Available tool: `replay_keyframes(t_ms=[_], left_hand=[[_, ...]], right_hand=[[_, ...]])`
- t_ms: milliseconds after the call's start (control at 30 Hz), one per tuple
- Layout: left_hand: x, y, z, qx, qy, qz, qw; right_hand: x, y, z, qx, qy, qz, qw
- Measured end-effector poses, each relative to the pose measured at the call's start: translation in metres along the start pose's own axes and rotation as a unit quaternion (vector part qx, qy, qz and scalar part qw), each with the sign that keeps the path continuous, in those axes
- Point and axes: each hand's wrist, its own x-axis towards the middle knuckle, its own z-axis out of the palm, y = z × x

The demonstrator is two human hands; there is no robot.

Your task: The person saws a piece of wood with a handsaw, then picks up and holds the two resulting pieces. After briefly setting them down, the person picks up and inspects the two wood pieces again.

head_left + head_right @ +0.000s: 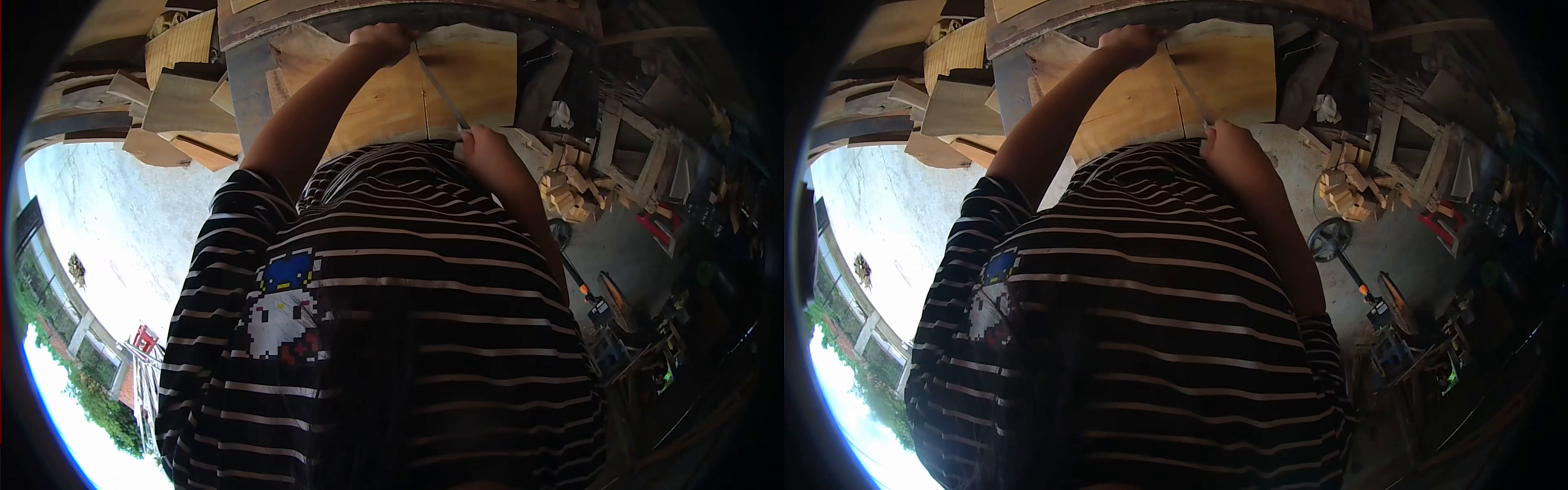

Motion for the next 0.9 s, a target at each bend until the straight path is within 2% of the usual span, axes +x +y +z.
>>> replay_keyframes(t_ms=[33,100,167,233,300,433,500,700,900], left_hand=[[0.002,0.000,-0.001,-0.004,-0.002,0.003,1.000],[0.004,0.003,-0.003,0.001,-0.017,0.008,1.000],[0.006,0.004,-0.006,0.003,-0.028,0.007,1.000],[0.004,0.003,-0.004,0.011,0.002,0.011,1.000],[0.006,0.003,-0.004,0.013,-0.005,0.008,1.000],[0.008,0.005,-0.003,0.010,-0.009,0.011,1.000],[0.008,0.004,-0.003,0.005,-0.014,0.009,1.000],[0.008,0.001,-0.004,0.000,-0.006,-0.005,1.000],[0.013,0.000,-0.005,-0.005,-0.019,-0.001,1.000]], right_hand=[[0.014,0.000,0.008,0.004,0.003,0.001,1.000],[0.036,-0.001,0.025,-0.003,0.081,-0.029,0.996],[0.029,0.002,0.021,-0.012,0.062,-0.019,0.998],[0.006,-0.003,0.011,-0.020,0.039,-0.003,0.999],[-0.016,-0.003,0.001,-0.022,-0.014,0.020,0.999],[0.024,0.004,0.023,-0.001,0.038,0.019,0.999],[0.044,-0.001,0.030,0.012,0.078,-0.029,0.996],[-0.009,0.003,0.000,-0.027,-0.001,0.012,1.000],[0.040,-0.002,0.025,0.017,0.074,-0.025,0.997]])
